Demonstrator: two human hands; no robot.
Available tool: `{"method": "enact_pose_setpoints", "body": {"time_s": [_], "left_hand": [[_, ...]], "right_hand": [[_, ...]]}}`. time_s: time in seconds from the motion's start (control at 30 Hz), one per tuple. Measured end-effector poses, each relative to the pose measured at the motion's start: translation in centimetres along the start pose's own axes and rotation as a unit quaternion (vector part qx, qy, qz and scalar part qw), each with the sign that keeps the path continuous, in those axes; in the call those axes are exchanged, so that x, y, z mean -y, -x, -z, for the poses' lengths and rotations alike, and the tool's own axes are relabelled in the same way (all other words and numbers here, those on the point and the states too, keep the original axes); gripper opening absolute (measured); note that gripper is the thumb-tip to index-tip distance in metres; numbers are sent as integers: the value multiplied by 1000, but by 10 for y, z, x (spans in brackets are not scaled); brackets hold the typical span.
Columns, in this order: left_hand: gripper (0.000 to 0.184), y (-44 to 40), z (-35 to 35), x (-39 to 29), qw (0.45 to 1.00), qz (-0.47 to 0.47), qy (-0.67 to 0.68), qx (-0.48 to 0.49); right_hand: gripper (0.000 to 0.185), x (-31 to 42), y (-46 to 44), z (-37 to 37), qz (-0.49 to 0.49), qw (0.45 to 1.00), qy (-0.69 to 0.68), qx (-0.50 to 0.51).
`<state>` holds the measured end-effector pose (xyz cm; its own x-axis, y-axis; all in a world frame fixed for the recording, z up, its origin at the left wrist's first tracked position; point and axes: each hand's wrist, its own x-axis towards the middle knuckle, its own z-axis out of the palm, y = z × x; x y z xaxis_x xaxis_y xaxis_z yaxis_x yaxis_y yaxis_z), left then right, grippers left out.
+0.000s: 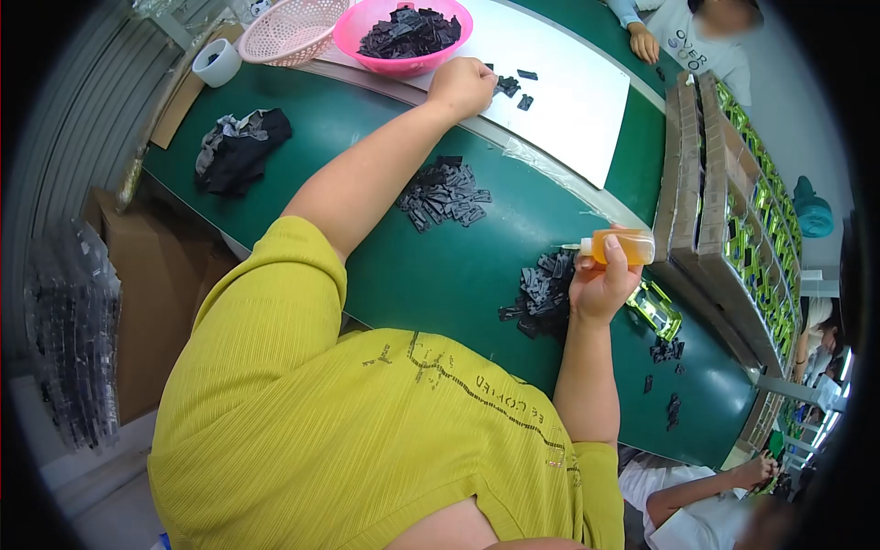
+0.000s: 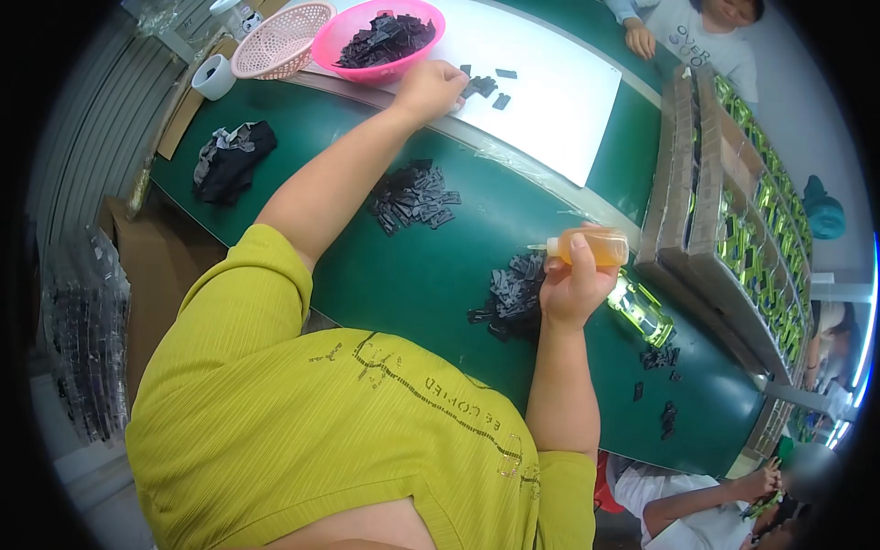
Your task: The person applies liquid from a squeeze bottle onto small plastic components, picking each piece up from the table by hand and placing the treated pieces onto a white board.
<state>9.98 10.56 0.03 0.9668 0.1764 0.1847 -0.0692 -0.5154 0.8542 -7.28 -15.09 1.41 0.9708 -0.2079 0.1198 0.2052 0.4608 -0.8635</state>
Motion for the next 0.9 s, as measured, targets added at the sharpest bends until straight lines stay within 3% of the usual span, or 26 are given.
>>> {"method": "enact_pose_setpoints", "body": {"time_s": [0.07,0.23,0.3,0.5,0.6,0.7,0.8,0.9], "left_hand": [[24,21,9,-12,998,-52,-43,-14],[30,91,36,-49,940,-68,-188,278],[29,106,35,-52,913,-75,-255,309],[24,105,35,-56,915,-18,-217,341],[21,102,36,-47,936,-38,-164,309],[19,108,42,-59,962,67,21,262],[20,126,35,-75,925,133,203,293],[21,146,4,-69,878,183,267,353]], "right_hand": [[27,0,-2,2,-2,1000,-1,-7],[25,-1,0,0,-13,1000,4,-8],[25,-2,0,-1,-17,1000,5,-9],[24,-2,2,0,-17,1000,4,-9],[24,-2,2,0,-11,1000,-1,3],[24,-4,1,2,-10,1000,-5,1],[25,-3,-1,1,0,1000,-18,-2],[26,0,-1,2,16,1000,-20,-5]]}}
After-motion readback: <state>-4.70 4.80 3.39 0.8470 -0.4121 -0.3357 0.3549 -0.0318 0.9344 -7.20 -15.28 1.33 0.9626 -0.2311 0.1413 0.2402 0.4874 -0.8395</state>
